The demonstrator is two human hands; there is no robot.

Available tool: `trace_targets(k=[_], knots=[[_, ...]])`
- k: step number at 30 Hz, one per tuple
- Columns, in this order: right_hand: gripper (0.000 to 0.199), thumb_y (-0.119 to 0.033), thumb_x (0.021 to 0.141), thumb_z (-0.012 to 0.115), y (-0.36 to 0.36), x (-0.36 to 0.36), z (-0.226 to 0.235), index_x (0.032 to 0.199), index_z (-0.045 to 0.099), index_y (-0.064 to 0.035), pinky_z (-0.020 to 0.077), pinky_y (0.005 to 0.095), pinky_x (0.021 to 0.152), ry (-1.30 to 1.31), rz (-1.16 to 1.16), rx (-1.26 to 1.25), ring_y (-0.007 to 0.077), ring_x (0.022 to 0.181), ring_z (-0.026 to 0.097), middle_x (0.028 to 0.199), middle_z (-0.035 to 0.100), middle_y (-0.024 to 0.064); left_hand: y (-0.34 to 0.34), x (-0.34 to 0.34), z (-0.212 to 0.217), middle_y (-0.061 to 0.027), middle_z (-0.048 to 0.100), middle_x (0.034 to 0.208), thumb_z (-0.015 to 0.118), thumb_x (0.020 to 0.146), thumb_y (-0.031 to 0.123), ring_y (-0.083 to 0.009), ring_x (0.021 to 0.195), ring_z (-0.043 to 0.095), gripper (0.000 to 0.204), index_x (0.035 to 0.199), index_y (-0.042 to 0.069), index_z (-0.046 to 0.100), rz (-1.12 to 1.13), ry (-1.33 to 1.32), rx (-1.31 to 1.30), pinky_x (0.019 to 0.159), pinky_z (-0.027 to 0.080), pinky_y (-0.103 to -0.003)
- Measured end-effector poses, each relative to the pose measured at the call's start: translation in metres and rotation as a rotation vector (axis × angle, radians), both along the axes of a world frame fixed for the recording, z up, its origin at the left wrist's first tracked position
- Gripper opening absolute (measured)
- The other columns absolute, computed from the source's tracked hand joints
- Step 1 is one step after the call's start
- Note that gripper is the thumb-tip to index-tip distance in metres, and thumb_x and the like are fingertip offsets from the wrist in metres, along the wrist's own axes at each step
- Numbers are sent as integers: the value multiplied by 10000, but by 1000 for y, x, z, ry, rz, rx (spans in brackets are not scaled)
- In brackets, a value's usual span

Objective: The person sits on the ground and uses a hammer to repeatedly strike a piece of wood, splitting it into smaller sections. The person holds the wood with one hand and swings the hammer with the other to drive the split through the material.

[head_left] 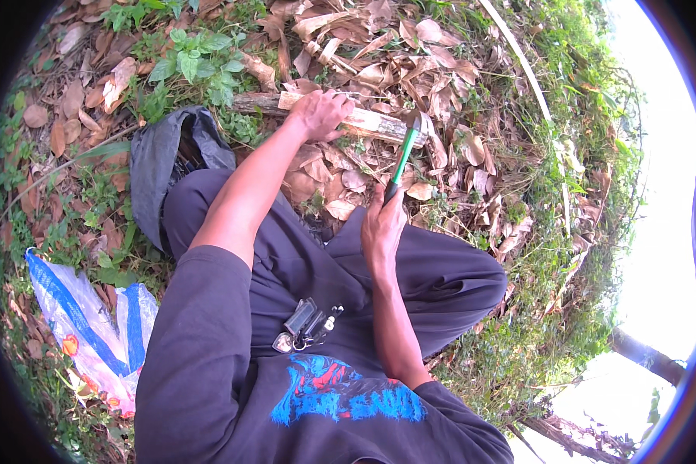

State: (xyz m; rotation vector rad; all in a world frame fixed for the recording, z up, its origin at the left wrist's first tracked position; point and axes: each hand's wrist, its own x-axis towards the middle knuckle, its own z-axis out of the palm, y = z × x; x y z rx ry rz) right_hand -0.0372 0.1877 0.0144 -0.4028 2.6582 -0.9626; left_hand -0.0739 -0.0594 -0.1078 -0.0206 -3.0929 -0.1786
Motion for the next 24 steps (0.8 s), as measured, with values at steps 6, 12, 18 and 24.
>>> trace_targets(k=[6, 12, 18, 24], knots=[[321, -291, 1077, 500, 1, -8, -28, 1068, 484, 30, 393, 588, 620, -81, 72, 121, 538, 719, 590, 739, 603, 312, 1, -3, 1, -127, 636, 1095, 752, 841, 465, -269, 974, 684, 643, 1260, 12, 572, -3, 38, -1, 824, 584, -375], [425, -374, 1078, 493, 5, -5, -3, 1130, 522, 48, 414, 546, 650, -47, -61, 31, 501, 728, 570, 781, 601, 305, 0, -3, -1, -120, 630, 1090, 765, 834, 448, -271, 956, 680, 629, 1262, 27, 575, -13, 45, 11, 814, 587, -376], [440, -385, 1072, 513, 6, 3, -7, 1100, 542, 53, 430, 510, 642, -9, -27, -39, 449, 671, 553, 740, 580, 274, 1, 2, -11, -113, 621, 1118, 754, 835, 472, -269, 960, 678, 659, 1299, 41, 570, -49, 177, -20, 824, 580, -373], [322, -297, 1074, 508, -1, 8, -1, 1007, 453, 14, 385, 581, 591, -63, 30, 4, 545, 709, 575, 728, 586, 320, 2, -1, -3, -110, 621, 1118, 737, 847, 487, -258, 965, 678, 657, 1326, 68, 572, -2, 34, -11, 833, 574, -376]])
